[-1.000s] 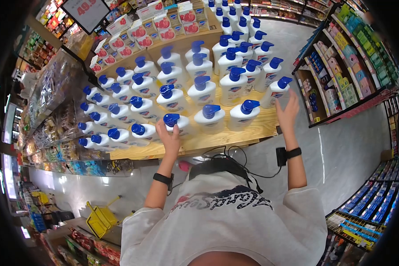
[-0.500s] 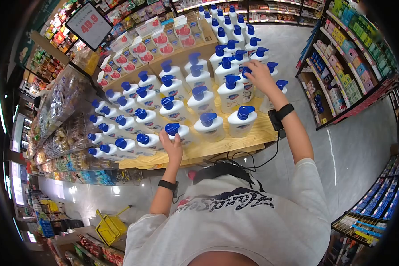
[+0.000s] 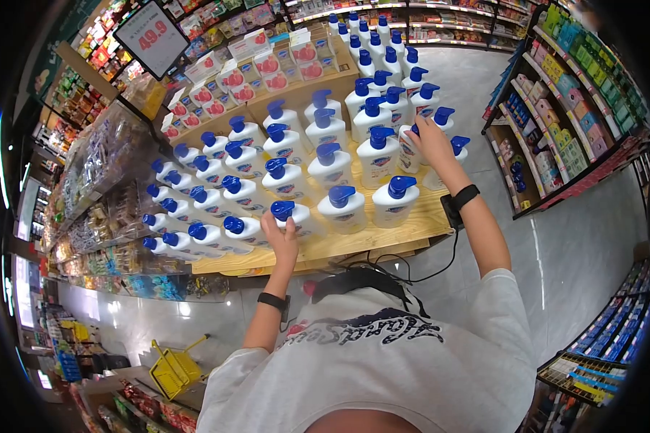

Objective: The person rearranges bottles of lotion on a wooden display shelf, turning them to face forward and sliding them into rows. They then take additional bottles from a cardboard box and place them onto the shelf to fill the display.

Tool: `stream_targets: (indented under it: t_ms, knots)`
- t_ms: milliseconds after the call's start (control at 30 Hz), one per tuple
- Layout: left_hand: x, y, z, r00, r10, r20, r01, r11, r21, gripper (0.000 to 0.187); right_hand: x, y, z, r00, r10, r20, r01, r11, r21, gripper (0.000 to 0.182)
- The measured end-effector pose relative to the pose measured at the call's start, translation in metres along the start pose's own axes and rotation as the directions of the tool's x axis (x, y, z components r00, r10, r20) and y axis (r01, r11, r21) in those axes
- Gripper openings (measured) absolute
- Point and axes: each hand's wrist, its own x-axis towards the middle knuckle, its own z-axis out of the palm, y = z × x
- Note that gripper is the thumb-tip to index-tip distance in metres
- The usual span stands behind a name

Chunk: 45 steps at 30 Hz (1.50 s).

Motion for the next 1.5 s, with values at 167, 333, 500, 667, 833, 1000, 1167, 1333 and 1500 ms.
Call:
stream_targets:
  t_ms: [167,333,500,667,833,1000,1167,1333,1500]
  knots:
    - [0.0,-0.002,-0.001,1.0,0.019,0.004,-0.02,0.999,0.047,0.053,-0.027,-0.013,-0.008,0.998,0.055,-0.038,-0.054,0.998,0.037,0.036]
    - [0.003,0.002,0.0,0.992,0.123,-0.034,-0.119,0.988,0.102,0.049,-0.055,-0.01,-0.016,0.994,0.035,-0.106,-0.027,0.997,0.073,0.033]
    - [-0.001,0.002,0.0,1.0,0.014,-0.022,-0.014,1.0,0.002,0.052,-0.089,-0.004,-0.04,0.998,0.012,-0.066,-0.006,0.996,0.088,0.028]
    - [-0.002,0.014,0.002,0.993,-0.118,-0.01,0.114,0.978,-0.174,0.053,-0.11,0.015,-0.076,0.997,0.011,-0.074,-0.005,0.996,0.086,0.024]
    - [0.0,-0.005,0.002,1.0,-0.019,-0.015,0.018,0.999,-0.038,0.052,-0.117,0.029,-0.097,1.0,0.004,-0.03,-0.003,1.0,0.029,0.024]
    - [0.0,0.002,0.002,0.999,-0.026,-0.028,0.024,0.998,-0.053,0.051,-0.122,0.052,-0.093,0.999,0.033,-0.031,-0.031,0.997,0.067,0.025]
    - [-0.001,0.0,0.003,0.999,0.002,-0.042,-0.003,1.0,-0.018,0.05,-0.12,0.052,-0.099,0.997,0.065,0.033,-0.07,0.983,0.169,0.024]
    - [0.0,0.002,0.001,0.999,0.021,-0.03,-0.021,1.0,-0.004,0.05,-0.11,0.052,-0.108,0.994,0.001,0.114,-0.009,0.998,0.067,0.025]
    - [0.001,-0.006,0.002,0.992,0.114,-0.053,-0.111,0.992,0.054,0.049,-0.099,0.046,-0.109,0.982,0.056,0.178,-0.057,0.998,0.006,0.025]
